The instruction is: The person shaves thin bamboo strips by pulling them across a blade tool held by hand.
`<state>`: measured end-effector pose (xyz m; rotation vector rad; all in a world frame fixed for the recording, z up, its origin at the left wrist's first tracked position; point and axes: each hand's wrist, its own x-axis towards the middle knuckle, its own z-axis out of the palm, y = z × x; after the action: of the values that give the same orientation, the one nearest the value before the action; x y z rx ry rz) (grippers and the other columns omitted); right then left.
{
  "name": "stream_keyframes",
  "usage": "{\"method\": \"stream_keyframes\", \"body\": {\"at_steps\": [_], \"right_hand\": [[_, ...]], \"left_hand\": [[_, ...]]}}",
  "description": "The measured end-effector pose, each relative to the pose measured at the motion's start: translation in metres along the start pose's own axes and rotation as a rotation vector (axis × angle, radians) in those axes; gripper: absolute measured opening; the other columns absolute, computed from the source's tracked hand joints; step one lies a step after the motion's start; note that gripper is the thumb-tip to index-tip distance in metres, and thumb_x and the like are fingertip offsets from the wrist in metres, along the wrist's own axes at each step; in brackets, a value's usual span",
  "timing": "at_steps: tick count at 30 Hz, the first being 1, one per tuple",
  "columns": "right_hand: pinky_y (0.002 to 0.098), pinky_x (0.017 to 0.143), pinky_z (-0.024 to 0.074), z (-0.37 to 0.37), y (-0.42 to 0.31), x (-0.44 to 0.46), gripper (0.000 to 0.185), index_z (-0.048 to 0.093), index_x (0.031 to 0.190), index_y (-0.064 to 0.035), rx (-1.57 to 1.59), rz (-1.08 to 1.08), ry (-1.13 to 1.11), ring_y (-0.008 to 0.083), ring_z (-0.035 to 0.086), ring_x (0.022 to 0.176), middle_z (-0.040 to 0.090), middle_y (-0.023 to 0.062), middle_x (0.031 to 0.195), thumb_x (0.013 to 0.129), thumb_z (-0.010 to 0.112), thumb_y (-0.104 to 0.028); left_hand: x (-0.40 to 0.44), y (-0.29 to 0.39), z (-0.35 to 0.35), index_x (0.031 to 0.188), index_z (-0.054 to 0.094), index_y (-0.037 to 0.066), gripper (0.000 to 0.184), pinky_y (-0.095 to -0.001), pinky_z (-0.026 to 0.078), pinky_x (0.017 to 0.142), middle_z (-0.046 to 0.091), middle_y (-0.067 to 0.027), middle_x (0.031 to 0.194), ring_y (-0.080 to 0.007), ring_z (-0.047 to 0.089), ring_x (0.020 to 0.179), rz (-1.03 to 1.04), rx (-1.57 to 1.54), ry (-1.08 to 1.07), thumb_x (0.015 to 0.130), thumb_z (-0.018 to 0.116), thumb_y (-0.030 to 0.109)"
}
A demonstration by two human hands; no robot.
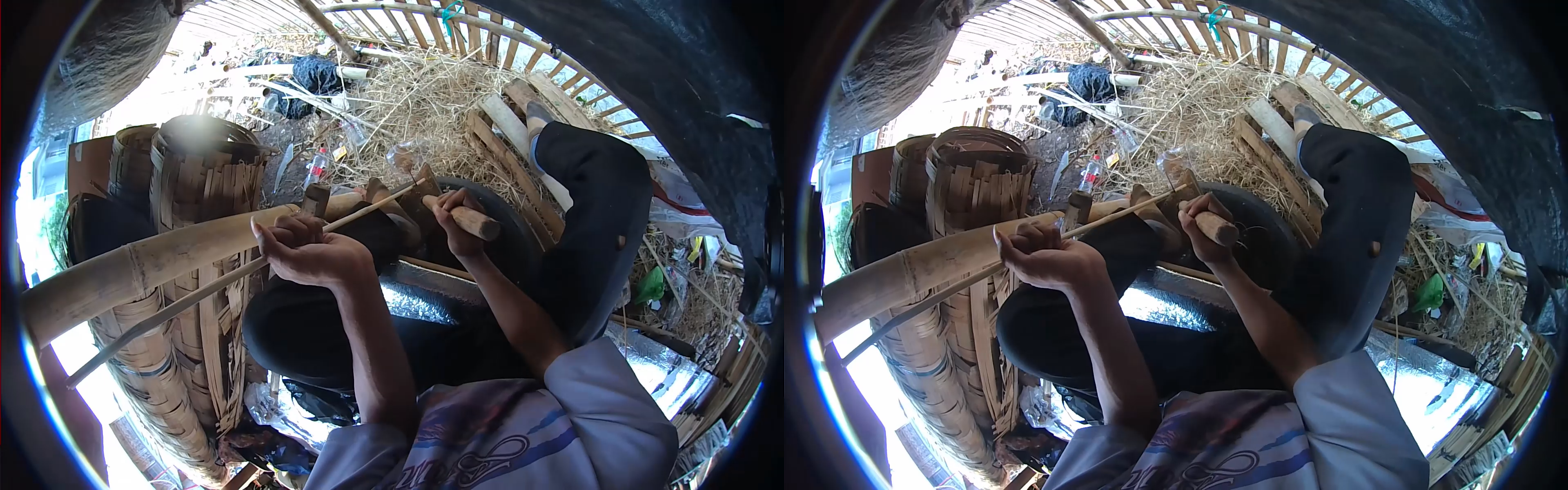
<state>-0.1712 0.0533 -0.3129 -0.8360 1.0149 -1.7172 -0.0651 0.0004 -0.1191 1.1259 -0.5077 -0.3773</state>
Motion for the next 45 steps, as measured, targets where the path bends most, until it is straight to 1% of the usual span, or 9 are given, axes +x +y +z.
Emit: {"method": "stream_keyframes", "body": {"at_steps": [4,8,12,17,21,25,28,40,45], "right_hand": [[0.0255,0.071,0.0443,-0.003,0.014,-0.001,0.016,0.047,0.074,-0.0052,-0.07,-0.049,-0.076,0.0093,0.052,0.073,0.056,0.004,0.075,0.075,0.062,0.003],[0.0254,0.069,0.0443,-0.004,0.02,0.011,0.018,0.047,0.073,-0.0053,-0.019,0.098,0.007,0.0089,0.052,0.071,0.055,0.0032,0.073,0.074,0.063,0.002],[0.0258,0.065,0.0443,-0.001,0.022,0.004,0.017,0.047,0.072,-0.0051,-0.02,-0.131,-0.093,0.0086,0.051,0.068,0.056,0.0036,0.073,0.075,0.062,0.001],[0.0268,0.068,0.0441,-0.007,0.028,0.015,0.015,0.047,0.072,-0.005,-0.071,0.107,0.016,0.0102,0.052,0.071,0.055,0.0047,0.074,0.076,0.059,0.002],[0.0269,0.068,0.0446,-0.002,0.021,0.006,0.017,0.048,0.071,-0.0056,0.047,-0.089,-0.08,0.012,0.054,0.073,0.056,0.0047,0.075,0.074,0.063,0.0],[0.026,0.07,0.0448,-0.009,0.025,0.012,0.015,0.048,0.072,-0.0047,-0.11,0.109,0.019,0.0109,0.053,0.074,0.055,0.0046,0.074,0.076,0.061,0.001],[0.0256,0.068,0.0452,-0.004,0.012,0.014,0.014,0.048,0.073,-0.005,0.054,0.015,0.019,0.0101,0.053,0.073,0.056,0.0048,0.075,0.076,0.06,0.001],[0.0263,0.07,0.0448,-0.008,0.029,0.012,0.015,0.048,0.072,-0.0055,-0.125,-0.044,-0.159,0.0102,0.053,0.072,0.054,0.0038,0.074,0.076,0.06,0.002],[0.0261,0.066,0.0429,-0.003,0.012,0.033,0.015,0.048,0.072,-0.0054,-0.08,0.077,-0.082,0.0104,0.051,0.07,0.053,0.003,0.072,0.075,0.062,-0.001]], "left_hand": [[-0.001,0.001,-0.002,0.056,0.013,0.018,0.046,-0.0252,0.012,0.044,0.012,0.0051,0.05,-0.0069,0.012,0.045,-0.007,0.038,0.037,0.092,0.04,0.027],[0.002,-0.001,-0.002,0.057,0.013,0.018,0.046,-0.0247,0.012,0.044,0.012,0.005,0.05,-0.0067,0.012,0.045,0.011,0.003,0.008,0.092,0.041,0.027],[0.002,0.0,-0.003,0.057,0.013,0.017,0.046,-0.0244,0.012,0.044,0.012,0.0049,0.05,-0.0066,0.012,0.045,-0.003,0.014,0.012,0.092,0.041,0.026],[0.003,-0.001,-0.001,0.057,0.013,0.017,0.046,-0.0243,0.012,0.044,0.012,0.0047,0.05,-0.0068,0.012,0.045,-0.004,-0.001,0.017,0.093,0.041,0.026],[0.005,-0.001,-0.006,0.057,0.013,0.017,0.046,-0.0241,0.012,0.044,0.012,0.0045,0.05,-0.007,0.012,0.045,0.003,0.027,0.04,0.093,0.041,0.027],[0.005,-0.002,-0.002,0.058,0.011,0.017,0.047,-0.0258,0.013,0.047,0.01,0.0042,0.051,-0.0084,0.009,0.048,-0.024,-0.008,0.026,0.093,0.042,0.026],[0.005,-0.001,-0.001,0.058,0.011,0.016,0.048,-0.0256,0.012,0.047,0.01,0.0042,0.051,-0.0084,0.008,0.048,-0.021,-0.004,0.004,0.093,0.042,0.026],[0.005,-0.002,-0.005,0.057,0.012,0.016,0.048,-0.0256,0.012,0.046,0.01,0.0044,0.051,-0.0082,0.008,0.048,-0.019,0.0,-0.009,0.093,0.042,0.026],[0.006,-0.002,-0.003,0.057,0.012,0.016,0.048,-0.0258,0.011,0.046,0.01,0.0045,0.05,-0.0081,0.008,0.047,-0.014,-0.016,-0.013,0.093,0.042,0.026]]}}
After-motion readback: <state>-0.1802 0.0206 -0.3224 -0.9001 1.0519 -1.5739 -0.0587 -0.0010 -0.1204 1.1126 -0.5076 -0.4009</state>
